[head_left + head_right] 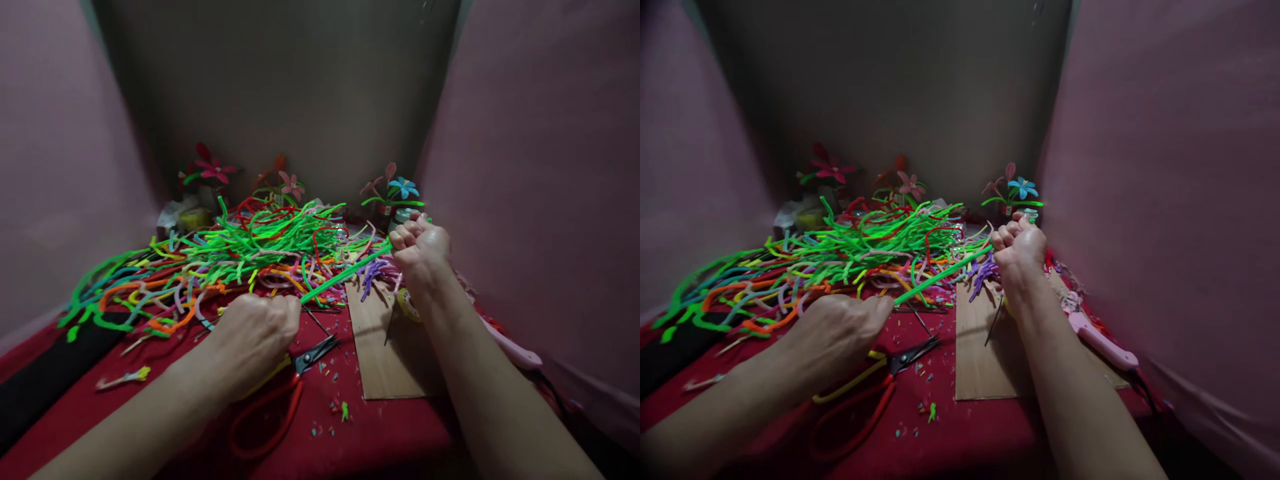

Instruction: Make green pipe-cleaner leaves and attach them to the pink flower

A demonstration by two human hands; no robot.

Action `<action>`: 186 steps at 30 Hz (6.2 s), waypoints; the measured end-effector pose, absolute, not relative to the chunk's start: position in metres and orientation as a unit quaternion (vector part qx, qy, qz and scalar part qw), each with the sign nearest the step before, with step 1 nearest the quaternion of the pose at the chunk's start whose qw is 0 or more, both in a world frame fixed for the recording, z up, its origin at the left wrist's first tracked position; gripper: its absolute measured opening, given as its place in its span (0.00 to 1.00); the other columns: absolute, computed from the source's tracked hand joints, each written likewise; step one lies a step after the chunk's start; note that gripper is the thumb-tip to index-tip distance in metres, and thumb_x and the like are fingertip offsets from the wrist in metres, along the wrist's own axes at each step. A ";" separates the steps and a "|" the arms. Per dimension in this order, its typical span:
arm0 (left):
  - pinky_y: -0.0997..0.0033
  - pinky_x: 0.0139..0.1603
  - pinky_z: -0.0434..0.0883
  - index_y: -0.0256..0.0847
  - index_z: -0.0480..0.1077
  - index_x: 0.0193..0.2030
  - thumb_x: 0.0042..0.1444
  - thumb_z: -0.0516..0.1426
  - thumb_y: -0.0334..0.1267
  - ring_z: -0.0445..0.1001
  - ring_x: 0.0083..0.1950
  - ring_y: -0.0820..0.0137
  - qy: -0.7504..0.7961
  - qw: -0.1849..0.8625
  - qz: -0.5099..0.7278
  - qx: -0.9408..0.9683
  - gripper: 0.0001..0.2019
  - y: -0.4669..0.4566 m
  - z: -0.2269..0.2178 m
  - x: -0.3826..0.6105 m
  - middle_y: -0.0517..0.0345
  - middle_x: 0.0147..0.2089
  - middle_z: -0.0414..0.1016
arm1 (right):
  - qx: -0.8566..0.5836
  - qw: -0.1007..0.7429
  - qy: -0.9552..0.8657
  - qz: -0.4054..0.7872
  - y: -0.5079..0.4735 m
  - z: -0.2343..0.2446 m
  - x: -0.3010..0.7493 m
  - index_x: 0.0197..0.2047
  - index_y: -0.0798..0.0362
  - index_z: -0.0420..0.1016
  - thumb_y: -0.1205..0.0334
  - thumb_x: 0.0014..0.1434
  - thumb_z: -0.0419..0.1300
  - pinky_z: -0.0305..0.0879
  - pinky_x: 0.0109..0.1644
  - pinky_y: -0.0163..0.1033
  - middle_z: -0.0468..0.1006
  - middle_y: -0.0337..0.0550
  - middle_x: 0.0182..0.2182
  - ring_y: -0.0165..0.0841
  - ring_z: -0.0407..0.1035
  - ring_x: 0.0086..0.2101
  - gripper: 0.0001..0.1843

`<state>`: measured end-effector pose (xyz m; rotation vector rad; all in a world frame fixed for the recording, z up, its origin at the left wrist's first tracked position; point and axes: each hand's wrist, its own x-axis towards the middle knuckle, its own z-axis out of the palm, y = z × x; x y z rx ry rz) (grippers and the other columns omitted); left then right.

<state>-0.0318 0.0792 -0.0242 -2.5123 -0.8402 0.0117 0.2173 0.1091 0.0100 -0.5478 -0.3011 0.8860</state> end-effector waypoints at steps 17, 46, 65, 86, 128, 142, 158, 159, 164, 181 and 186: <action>0.72 0.18 0.47 0.37 0.66 0.31 0.47 0.44 0.23 0.71 0.22 0.67 -0.382 0.209 -0.042 -0.899 0.12 0.092 -0.018 -0.035 0.55 0.19 0.69 | -0.197 0.809 -0.166 0.529 0.122 -0.005 0.199 0.28 0.55 0.61 0.68 0.60 0.48 0.69 0.34 0.39 0.71 0.38 0.22 0.28 0.70 0.27 0.09; 0.72 0.22 0.55 0.36 0.67 0.37 0.53 0.43 0.27 0.73 0.28 0.64 -0.413 0.227 -0.077 -0.879 0.13 0.105 -0.023 -0.041 0.51 0.29 0.73 | -0.316 0.748 -0.266 0.520 0.113 -0.026 0.156 0.23 0.58 0.69 0.65 0.51 0.61 0.62 0.17 0.27 0.66 0.32 0.14 0.23 0.63 0.16 0.08; 0.83 0.17 0.55 0.37 0.67 0.35 0.45 0.61 0.42 0.61 0.18 0.83 -0.379 -0.608 -0.341 -0.608 0.13 0.122 -0.013 -0.045 0.61 0.27 0.71 | -0.279 0.629 -0.388 0.614 0.099 -0.035 0.136 0.26 0.59 0.72 0.61 0.46 0.64 0.49 0.14 0.24 0.65 0.33 0.12 0.21 0.57 0.14 0.09; 0.81 0.16 0.47 0.33 0.69 0.27 0.44 0.62 0.40 0.52 0.16 0.84 -0.364 -0.667 -0.334 -0.558 0.11 0.111 -0.028 -0.034 0.64 0.19 0.61 | -0.320 0.561 -0.397 0.652 0.087 -0.041 0.119 0.30 0.57 0.73 0.67 0.39 0.64 0.58 0.24 0.28 0.67 0.33 0.18 0.21 0.60 0.20 0.10; 0.76 0.23 0.59 0.35 0.69 0.23 0.46 0.58 0.39 0.62 0.20 0.78 -0.380 -0.510 -0.398 -0.660 0.09 0.099 -0.012 -0.035 0.62 0.19 0.66 | -0.283 0.553 -0.433 0.653 0.077 -0.034 0.108 0.25 0.59 0.72 0.65 0.47 0.61 0.61 0.16 0.29 0.67 0.35 0.12 0.23 0.60 0.13 0.05; 0.78 0.21 0.54 0.36 0.63 0.18 0.46 0.56 0.31 0.54 0.19 0.81 -0.406 -0.430 -0.409 -0.695 0.09 0.092 -0.004 -0.030 0.68 0.16 0.58 | -0.323 0.517 -0.434 0.663 0.079 -0.041 0.110 0.22 0.60 0.69 0.61 0.48 0.61 0.58 0.11 0.28 0.69 0.35 0.15 0.22 0.60 0.10 0.11; 0.78 0.25 0.59 0.36 0.71 0.23 0.47 0.56 0.34 0.62 0.24 0.76 -0.425 -0.302 -0.410 -0.748 0.06 0.097 -0.005 -0.036 0.63 0.21 0.66 | -0.302 0.511 -0.413 0.691 0.080 -0.044 0.112 0.28 0.59 0.69 0.63 0.48 0.61 0.62 0.15 0.29 0.71 0.36 0.16 0.25 0.64 0.13 0.08; 0.78 0.25 0.59 0.36 0.70 0.23 0.47 0.56 0.34 0.63 0.24 0.76 -0.423 -0.298 -0.414 -0.749 0.06 0.098 -0.006 -0.036 0.63 0.21 0.66 | -0.301 0.503 -0.410 0.699 0.080 -0.044 0.113 0.29 0.59 0.69 0.63 0.48 0.60 0.62 0.15 0.30 0.72 0.36 0.16 0.26 0.65 0.13 0.07; 0.78 0.27 0.60 0.38 0.68 0.25 0.49 0.54 0.34 0.64 0.25 0.76 -0.405 -0.207 -0.425 -0.783 0.05 0.100 -0.015 -0.036 0.62 0.23 0.68 | -0.293 0.476 -0.392 0.731 0.077 -0.040 0.114 0.31 0.58 0.70 0.63 0.50 0.57 0.62 0.16 0.30 0.72 0.37 0.17 0.26 0.65 0.14 0.06; 0.69 0.34 0.63 0.37 0.69 0.32 0.58 0.47 0.32 0.67 0.33 0.68 -0.214 0.319 -0.247 -0.889 0.11 0.103 -0.026 -0.046 0.51 0.31 0.71 | -0.319 0.467 -0.517 0.642 0.076 -0.037 0.114 0.24 0.56 0.69 0.49 0.48 0.61 0.45 0.18 0.30 0.62 0.31 0.14 0.20 0.49 0.14 0.17; 0.70 0.36 0.65 0.36 0.69 0.42 0.57 0.49 0.31 0.70 0.36 0.68 -0.214 0.241 -0.324 -0.890 0.10 0.108 -0.029 -0.047 0.50 0.35 0.73 | -0.333 0.460 -0.566 0.598 0.077 -0.036 0.115 0.28 0.55 0.70 0.55 0.52 0.58 0.47 0.22 0.30 0.63 0.31 0.16 0.21 0.51 0.16 0.11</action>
